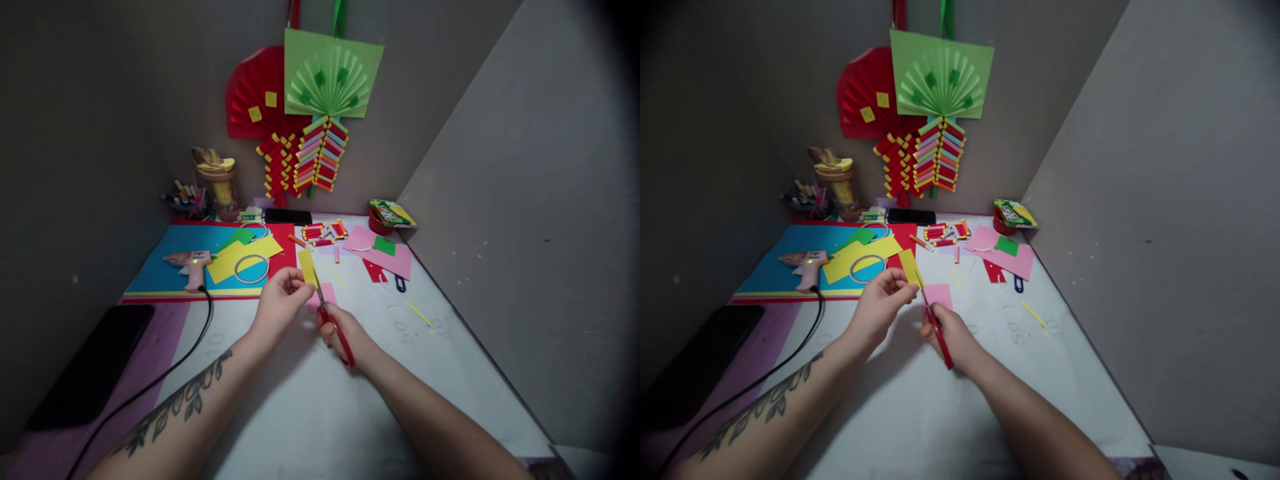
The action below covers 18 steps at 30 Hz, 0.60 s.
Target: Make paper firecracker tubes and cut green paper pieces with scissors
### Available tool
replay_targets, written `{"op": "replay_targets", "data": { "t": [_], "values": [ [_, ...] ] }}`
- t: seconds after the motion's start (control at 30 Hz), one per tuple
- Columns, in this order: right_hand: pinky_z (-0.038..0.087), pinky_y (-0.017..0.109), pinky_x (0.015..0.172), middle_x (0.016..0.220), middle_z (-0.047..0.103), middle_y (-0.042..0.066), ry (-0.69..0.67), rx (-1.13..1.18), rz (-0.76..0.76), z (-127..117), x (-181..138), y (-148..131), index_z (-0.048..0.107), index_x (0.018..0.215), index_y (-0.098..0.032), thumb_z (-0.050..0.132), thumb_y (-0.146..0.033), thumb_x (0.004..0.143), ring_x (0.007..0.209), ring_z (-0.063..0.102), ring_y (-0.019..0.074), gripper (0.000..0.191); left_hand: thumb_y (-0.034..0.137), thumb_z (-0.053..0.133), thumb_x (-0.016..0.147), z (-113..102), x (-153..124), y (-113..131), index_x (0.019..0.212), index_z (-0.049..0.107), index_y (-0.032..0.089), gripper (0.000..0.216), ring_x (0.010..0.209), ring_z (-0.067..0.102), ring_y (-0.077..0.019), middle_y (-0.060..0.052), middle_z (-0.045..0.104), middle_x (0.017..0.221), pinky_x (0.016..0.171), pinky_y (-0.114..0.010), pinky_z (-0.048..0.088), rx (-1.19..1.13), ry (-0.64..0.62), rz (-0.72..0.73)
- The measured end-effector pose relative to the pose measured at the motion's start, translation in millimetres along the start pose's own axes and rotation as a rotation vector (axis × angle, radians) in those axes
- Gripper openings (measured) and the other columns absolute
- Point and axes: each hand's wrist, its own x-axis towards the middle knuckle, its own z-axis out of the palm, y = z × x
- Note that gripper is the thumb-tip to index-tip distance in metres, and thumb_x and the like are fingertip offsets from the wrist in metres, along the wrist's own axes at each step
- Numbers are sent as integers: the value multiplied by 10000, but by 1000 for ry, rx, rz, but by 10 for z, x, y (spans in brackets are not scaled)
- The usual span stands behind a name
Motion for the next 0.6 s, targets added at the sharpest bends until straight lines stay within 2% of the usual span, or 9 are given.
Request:
{"op": "replay_targets", "data": {
  "t": [0.33,0.6],
  "values": [
    [332,216,451,609,470,-24,17,-32,7,6,-12,-84,431,711,-206,502,-609,748,500,408,104,411,214,686,618,22,-14,54,810,526,165,255,542,491,-81,55,528,592,554,-203,380,-15,31,-34],
    [334,208,431,585,480,-20,52,-60,1,1,-9,-29,471,714,-199,525,-524,764,481,418,101,334,215,698,600,20,-5,48,797,533,168,261,543,493,-79,58,534,592,551,-201,376,-31,29,-45]
  ]
}}
